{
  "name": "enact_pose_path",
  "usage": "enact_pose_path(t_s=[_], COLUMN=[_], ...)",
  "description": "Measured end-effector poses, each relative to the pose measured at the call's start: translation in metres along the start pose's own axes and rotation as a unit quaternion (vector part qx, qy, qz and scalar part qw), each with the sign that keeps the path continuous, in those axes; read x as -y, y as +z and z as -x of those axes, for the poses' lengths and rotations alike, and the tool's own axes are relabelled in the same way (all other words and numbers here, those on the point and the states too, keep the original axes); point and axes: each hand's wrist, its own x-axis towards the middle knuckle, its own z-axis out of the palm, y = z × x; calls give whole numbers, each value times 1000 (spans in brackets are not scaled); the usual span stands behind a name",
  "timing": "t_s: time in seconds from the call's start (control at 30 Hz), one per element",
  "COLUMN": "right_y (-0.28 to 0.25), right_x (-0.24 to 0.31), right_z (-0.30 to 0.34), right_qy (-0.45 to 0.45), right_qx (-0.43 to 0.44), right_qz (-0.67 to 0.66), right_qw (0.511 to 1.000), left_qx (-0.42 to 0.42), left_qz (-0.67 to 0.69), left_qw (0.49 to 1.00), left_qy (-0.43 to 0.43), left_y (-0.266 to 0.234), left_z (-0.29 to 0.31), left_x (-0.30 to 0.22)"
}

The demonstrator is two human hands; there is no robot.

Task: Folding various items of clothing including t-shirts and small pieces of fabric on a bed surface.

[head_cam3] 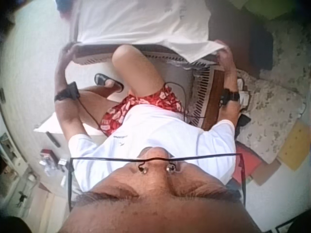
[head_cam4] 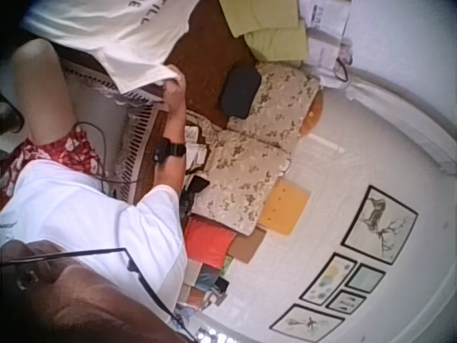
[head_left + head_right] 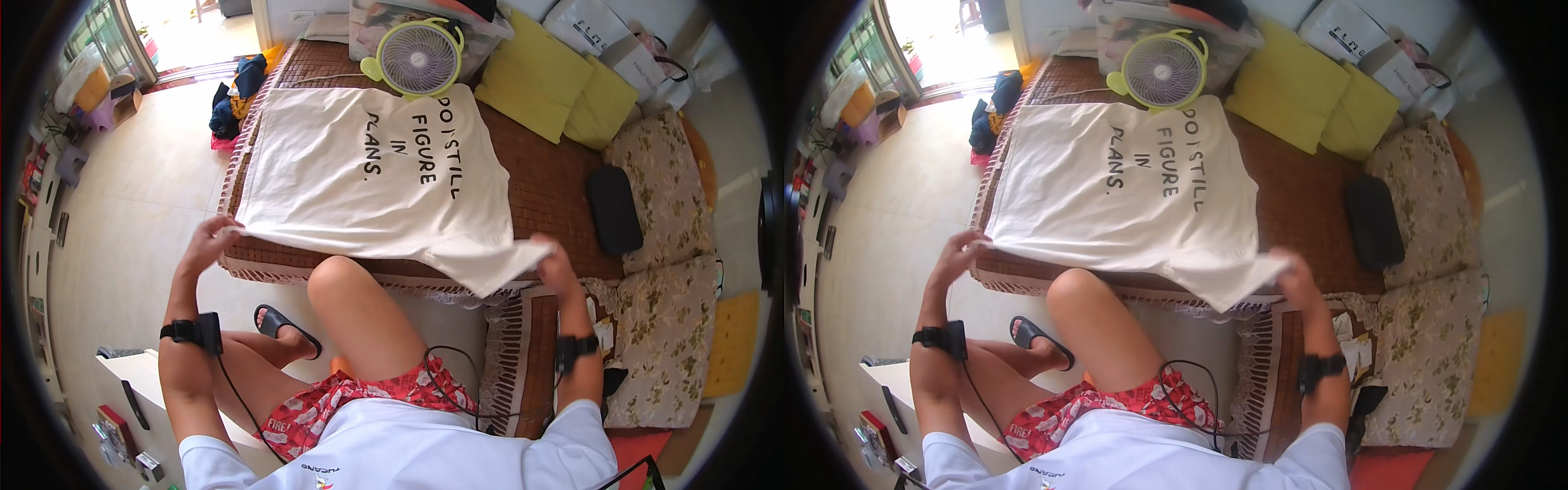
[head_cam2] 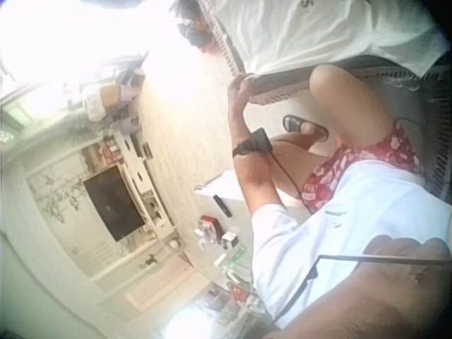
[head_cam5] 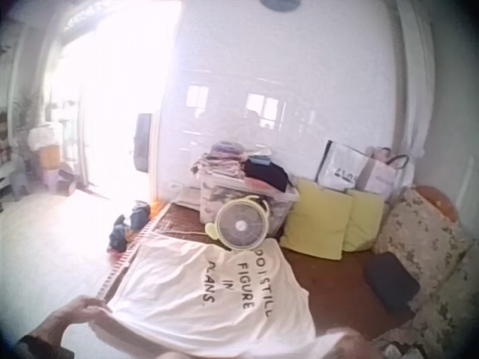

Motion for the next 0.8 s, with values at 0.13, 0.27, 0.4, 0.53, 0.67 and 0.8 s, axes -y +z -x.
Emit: enact_pose_path(t_s=[0.13,0.27,0.4,0.53,0.67,0.8], right_y=[8,29,20,24,8,8], right_x=[8,-41,-62,-56,-60,-80], right_z=[-108,-139,-116,-108,-90,-75], right_qy=[40,81,55,2,72,184], right_qx=[-179,-88,-166,-207,-194,-113], right_qz=[-247,-215,136,38,16,243], right_qw=[952,969,975,977,978,946], left_qx=[-106,-163,-136,-158,-91,14], left_qz=[217,120,119,106,81,-143], left_qw=[969,976,982,981,990,986], left_qy=[-52,-82,-51,-33,-77,-86], left_y=[0,27,37,22,16,13], left_z=[-45,-69,-84,-73,-57,-42], left_x=[10,62,43,50,37,39])
